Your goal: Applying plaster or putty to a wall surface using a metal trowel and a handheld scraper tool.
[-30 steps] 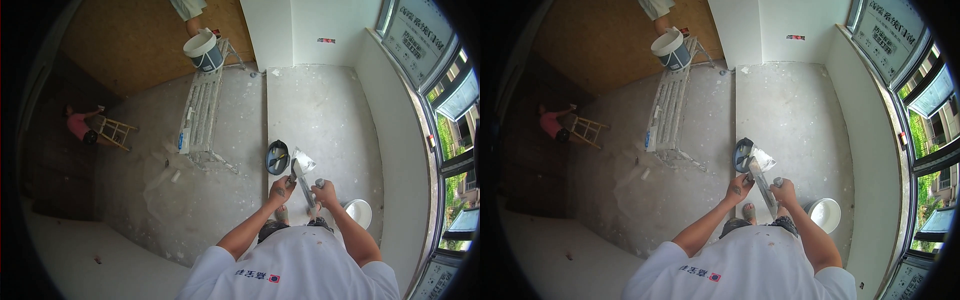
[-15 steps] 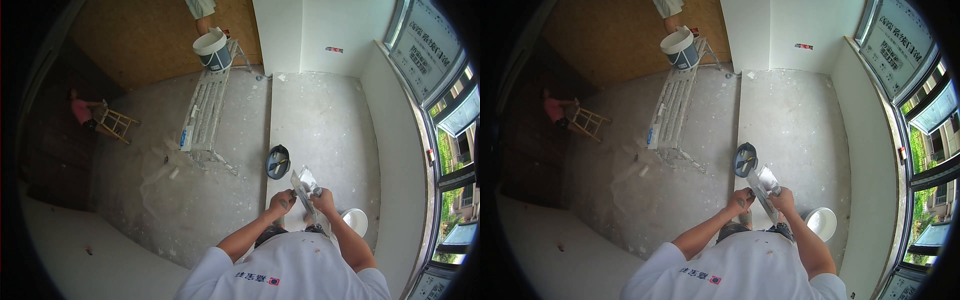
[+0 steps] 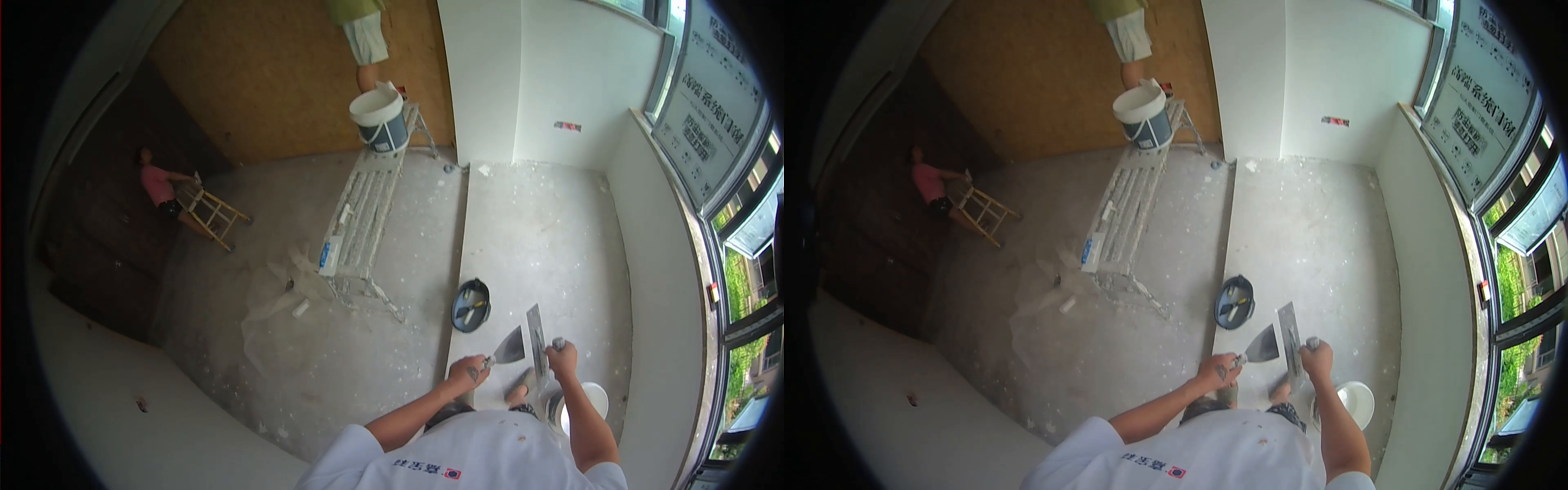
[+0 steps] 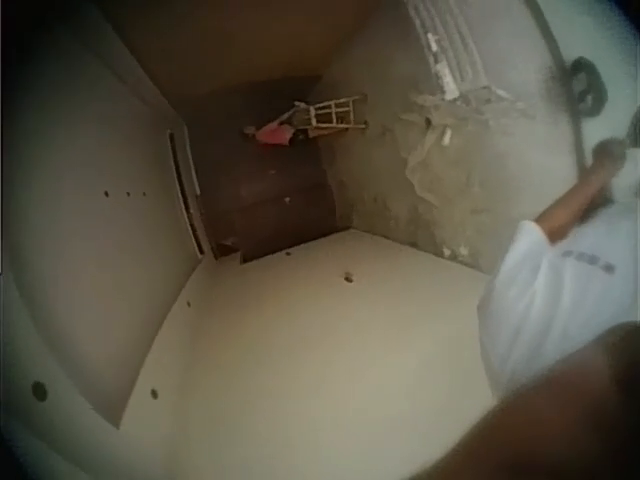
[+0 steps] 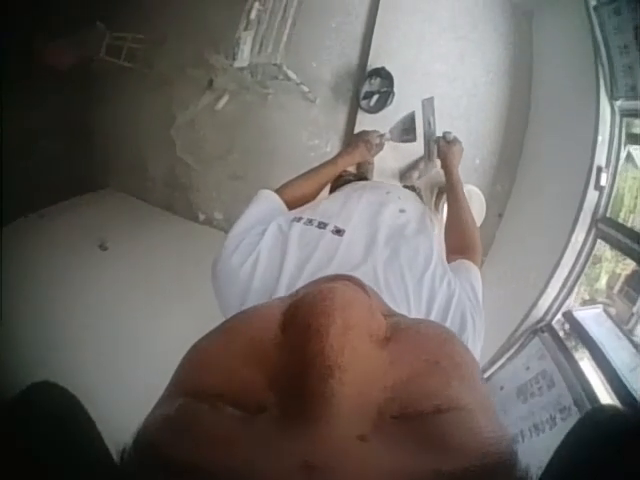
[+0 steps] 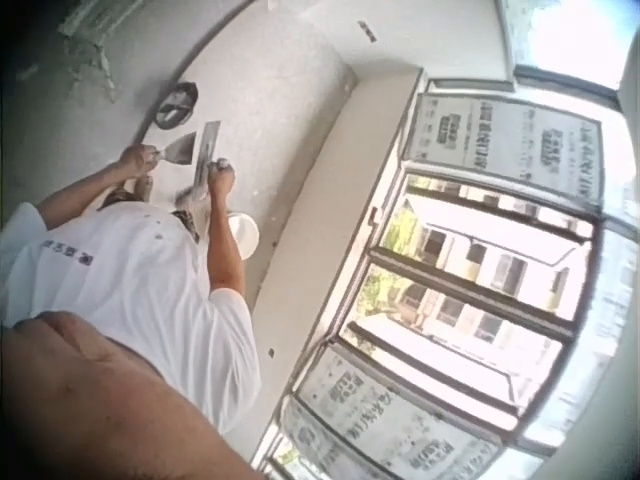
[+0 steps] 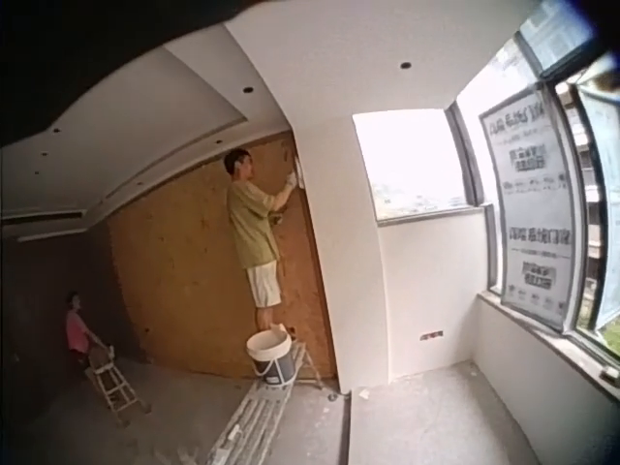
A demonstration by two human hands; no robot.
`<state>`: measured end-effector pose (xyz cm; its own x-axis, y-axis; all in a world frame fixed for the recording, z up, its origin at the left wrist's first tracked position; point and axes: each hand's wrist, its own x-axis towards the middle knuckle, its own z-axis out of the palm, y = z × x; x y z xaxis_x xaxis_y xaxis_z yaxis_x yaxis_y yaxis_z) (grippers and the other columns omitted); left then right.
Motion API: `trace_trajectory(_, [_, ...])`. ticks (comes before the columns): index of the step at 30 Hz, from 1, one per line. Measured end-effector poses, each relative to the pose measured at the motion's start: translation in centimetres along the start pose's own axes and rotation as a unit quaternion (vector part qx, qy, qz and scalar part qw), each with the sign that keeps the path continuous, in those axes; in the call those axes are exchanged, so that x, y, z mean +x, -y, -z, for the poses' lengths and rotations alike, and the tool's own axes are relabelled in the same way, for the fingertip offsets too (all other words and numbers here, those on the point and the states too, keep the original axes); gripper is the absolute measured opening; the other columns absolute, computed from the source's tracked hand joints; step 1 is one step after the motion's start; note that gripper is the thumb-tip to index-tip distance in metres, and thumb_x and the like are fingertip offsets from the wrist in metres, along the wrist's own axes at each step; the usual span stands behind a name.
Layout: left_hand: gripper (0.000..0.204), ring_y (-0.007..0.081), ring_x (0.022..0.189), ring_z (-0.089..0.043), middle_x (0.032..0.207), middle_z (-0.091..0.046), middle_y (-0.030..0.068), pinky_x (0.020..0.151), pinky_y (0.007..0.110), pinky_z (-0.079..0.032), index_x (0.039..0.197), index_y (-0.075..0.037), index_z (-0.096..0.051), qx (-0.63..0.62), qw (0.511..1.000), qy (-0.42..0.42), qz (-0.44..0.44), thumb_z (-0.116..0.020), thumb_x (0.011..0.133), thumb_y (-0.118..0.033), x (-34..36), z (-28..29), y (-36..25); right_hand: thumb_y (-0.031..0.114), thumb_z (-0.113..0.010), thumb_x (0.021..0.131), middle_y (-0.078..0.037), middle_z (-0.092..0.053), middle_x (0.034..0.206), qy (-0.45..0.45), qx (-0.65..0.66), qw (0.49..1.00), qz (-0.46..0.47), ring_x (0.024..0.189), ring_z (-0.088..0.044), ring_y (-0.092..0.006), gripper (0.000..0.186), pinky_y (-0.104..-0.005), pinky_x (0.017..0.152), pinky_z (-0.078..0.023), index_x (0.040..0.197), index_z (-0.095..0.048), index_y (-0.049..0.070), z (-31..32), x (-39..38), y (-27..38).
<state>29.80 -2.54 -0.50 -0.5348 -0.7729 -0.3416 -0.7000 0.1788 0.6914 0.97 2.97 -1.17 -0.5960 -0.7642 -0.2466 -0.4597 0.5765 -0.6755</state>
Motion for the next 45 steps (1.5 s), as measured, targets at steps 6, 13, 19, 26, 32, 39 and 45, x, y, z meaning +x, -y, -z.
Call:
trace_trajectory(6, [0.047, 0.0422, 0.091, -0.064, 0.090, -0.065, 0.0248, 0.081, 0.049, -0.050, 0.109, 0.002, -0.056, -0.023, 0.998, -0.060, -0.030, -0.055, 0.092, -0.042, -0.1, -7.6, 8.2, 0.034, -0.077, 0.065, -0.017, -0.071, 0.082, 0.047, -0.081, 0.995, 0.039, 0.081, -0.069, -0.0364, 0.035, -0.0439, 0.074, -0.054, 0.086, -0.073, 0.006, 0.9, -5.3, 1.0])
trace_trajectory(13, [0.057, 0.0361, 0.074, -0.069, 0.091, -0.069, 0.0228, 0.069, 0.042, -0.055, 0.121, 0.000, -0.053, -0.150, 0.982, 0.095, 0.059, -0.063, 0.087, -0.044, -1.0, -3.7, 2.7, 0.046, -0.076, 0.067, -0.016, -0.072, 0.087, 0.194, -0.182, 0.963, 0.041, 0.084, -0.070, -0.0334, 0.045, -0.0431, 0.075, -0.055, 0.090, -0.074, 0.008, -3.1, -7.1, 2.7])
trace_trajectory(19, [0.048, 0.0381, 0.093, -0.066, 0.100, -0.069, 0.0181, 0.080, 0.045, -0.052, 0.117, -0.010, -0.061, 0.093, 0.989, 0.071, -0.087, -0.061, 0.087, -0.046, 1.2, -4.7, 5.6, 0.041, -0.076, 0.069, -0.016, -0.073, 0.088, 0.174, -0.184, 0.965, 0.067, 0.084, -0.071, -0.0303, 0.040, -0.0390, 0.075, -0.056, 0.091, -0.075, 0.008, -3.9, -7.3, 4.6])
trace_trajectory(26, [0.036, 0.0241, 0.067, -0.066, 0.081, -0.068, 0.0120, 0.060, 0.035, -0.051, 0.103, -0.005, -0.065, -0.092, 0.993, -0.029, -0.073, -0.069, 0.087, -0.038, -2.3, -1.4, 2.5, 0.032, -0.071, 0.068, -0.016, -0.070, 0.073, 0.012, -0.054, 0.997, -0.050, 0.070, -0.070, -0.0314, 0.031, -0.0404, 0.068, -0.056, 0.078, -0.070, 0.004, 3.0, -3.3, -1.2])
trace_trajectory(32, [0.030, 0.0080, 0.047, -0.050, 0.067, -0.059, 0.0022, 0.042, 0.027, -0.043, 0.090, -0.005, -0.063, -0.382, 0.921, -0.024, 0.066, -0.062, 0.095, -0.034, -1.1, 5.9, -0.2, 0.038, -0.071, 0.075, -0.018, -0.068, 0.091, 0.001, -0.176, 0.975, 0.132, 0.089, -0.066, -0.0391, 0.042, -0.0475, 0.077, -0.052, 0.104, -0.063, 0.009, 7.0, -2.9, 3.3])
trace_trajectory(39, [0.032, 0.0072, 0.047, -0.051, 0.066, -0.058, 0.0017, 0.041, 0.025, -0.040, 0.089, -0.004, -0.064, -0.357, 0.934, 0.021, 0.007, -0.057, 0.098, -0.034, 2.5, 12.7, -3.2, 0.020, -0.069, 0.078, -0.012, -0.065, 0.093, 0.008, -0.220, 0.935, 0.278, 0.085, -0.065, -0.0350, 0.033, -0.0453, 0.069, -0.051, 0.107, -0.057, 0.011, 8.6, -3.8, 9.2])
trace_trajectory(45, [0.034, 0.0088, 0.050, -0.052, 0.065, -0.059, 0.0030, 0.045, 0.027, -0.042, 0.091, -0.002, -0.066, -0.150, 0.988, 0.020, 0.007, -0.060, 0.095, -0.036, 3.2, 12.4, -3.5, 0.017, -0.070, 0.077, -0.010, -0.062, 0.088, 0.043, -0.262, 0.901, 0.342, 0.082, -0.065, -0.0320, 0.034, -0.0435, 0.068, -0.051, 0.109, -0.057, 0.012, 8.5, -6.0, 9.1])
